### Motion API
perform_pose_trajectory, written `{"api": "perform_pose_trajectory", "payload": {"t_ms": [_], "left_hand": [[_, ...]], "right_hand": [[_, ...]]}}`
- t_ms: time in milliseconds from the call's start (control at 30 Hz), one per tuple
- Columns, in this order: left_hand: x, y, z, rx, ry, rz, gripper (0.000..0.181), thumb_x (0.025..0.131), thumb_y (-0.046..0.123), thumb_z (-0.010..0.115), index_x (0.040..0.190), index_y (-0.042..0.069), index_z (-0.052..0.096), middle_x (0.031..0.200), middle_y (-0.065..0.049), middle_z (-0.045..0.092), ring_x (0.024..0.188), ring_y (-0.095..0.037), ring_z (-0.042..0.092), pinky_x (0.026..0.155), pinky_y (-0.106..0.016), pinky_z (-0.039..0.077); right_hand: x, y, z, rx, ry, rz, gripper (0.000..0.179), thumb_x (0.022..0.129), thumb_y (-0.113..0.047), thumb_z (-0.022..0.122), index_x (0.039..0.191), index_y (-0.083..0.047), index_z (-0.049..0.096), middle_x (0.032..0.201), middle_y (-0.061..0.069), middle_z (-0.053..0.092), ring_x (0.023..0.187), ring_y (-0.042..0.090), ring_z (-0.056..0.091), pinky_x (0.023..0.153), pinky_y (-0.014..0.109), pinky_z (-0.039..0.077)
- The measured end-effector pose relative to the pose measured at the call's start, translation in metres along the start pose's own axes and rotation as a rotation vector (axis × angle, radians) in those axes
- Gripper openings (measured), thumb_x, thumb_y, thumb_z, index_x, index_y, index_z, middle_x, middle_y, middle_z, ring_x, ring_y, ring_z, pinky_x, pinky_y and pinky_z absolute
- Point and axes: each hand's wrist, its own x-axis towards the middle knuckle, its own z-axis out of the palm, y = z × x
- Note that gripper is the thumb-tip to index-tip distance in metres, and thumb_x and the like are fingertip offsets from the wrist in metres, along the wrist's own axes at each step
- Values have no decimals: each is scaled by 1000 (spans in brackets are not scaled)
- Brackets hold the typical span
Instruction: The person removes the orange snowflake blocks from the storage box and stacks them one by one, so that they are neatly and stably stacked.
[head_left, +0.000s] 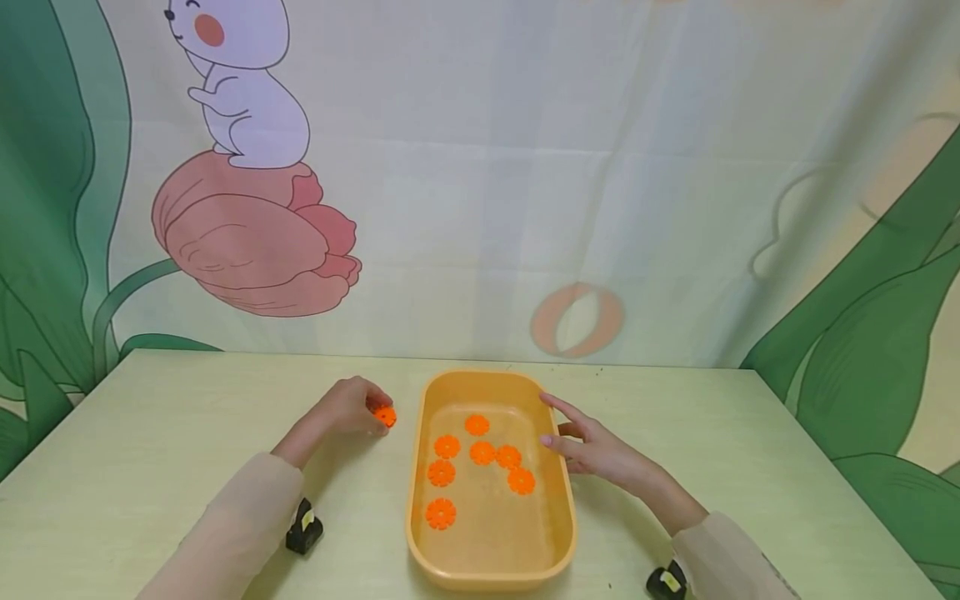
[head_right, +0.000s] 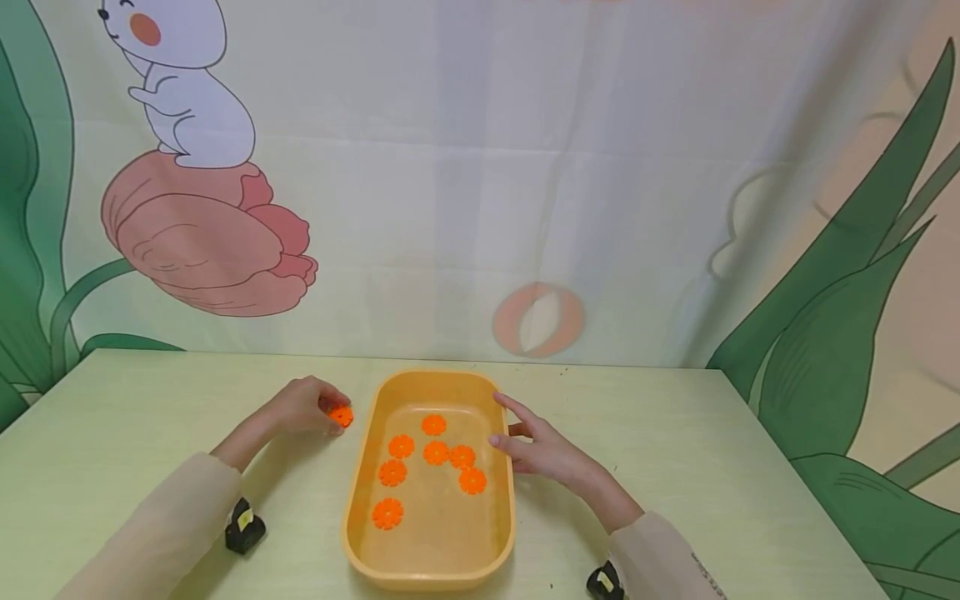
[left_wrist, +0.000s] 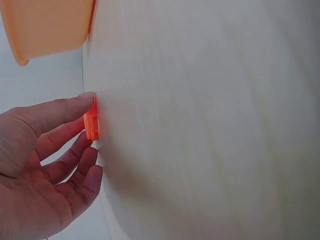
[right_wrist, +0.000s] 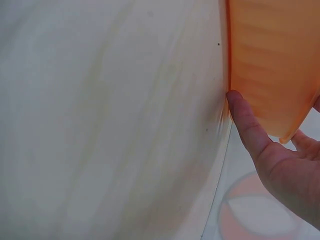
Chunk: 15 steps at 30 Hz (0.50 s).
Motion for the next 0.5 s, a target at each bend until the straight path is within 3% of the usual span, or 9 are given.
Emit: {"api": "perform_pose_trajectory", "payload": {"t_ms": [333, 500], "left_hand": [[-3, 2, -2, -8, -5, 23, 43, 67, 8, 78, 107, -1, 65, 100, -11, 63, 89, -23, 55, 81, -37, 47], [-12, 10, -3, -2, 28, 84, 44, 70, 10, 77, 111, 1, 64, 106, -12, 62, 94, -27, 55, 83, -39, 46]], "right_hand": [[-1, 0, -1, 23, -11, -9, 70, 90, -30, 56, 147, -19, 15, 130, 29, 38, 101, 30, 58, 81, 43, 50], [-1, 0, -1, 29, -16, -14, 71, 90, -31, 56, 147, -19, 16, 129, 27, 39, 100, 29, 58, 81, 42, 50]]}}
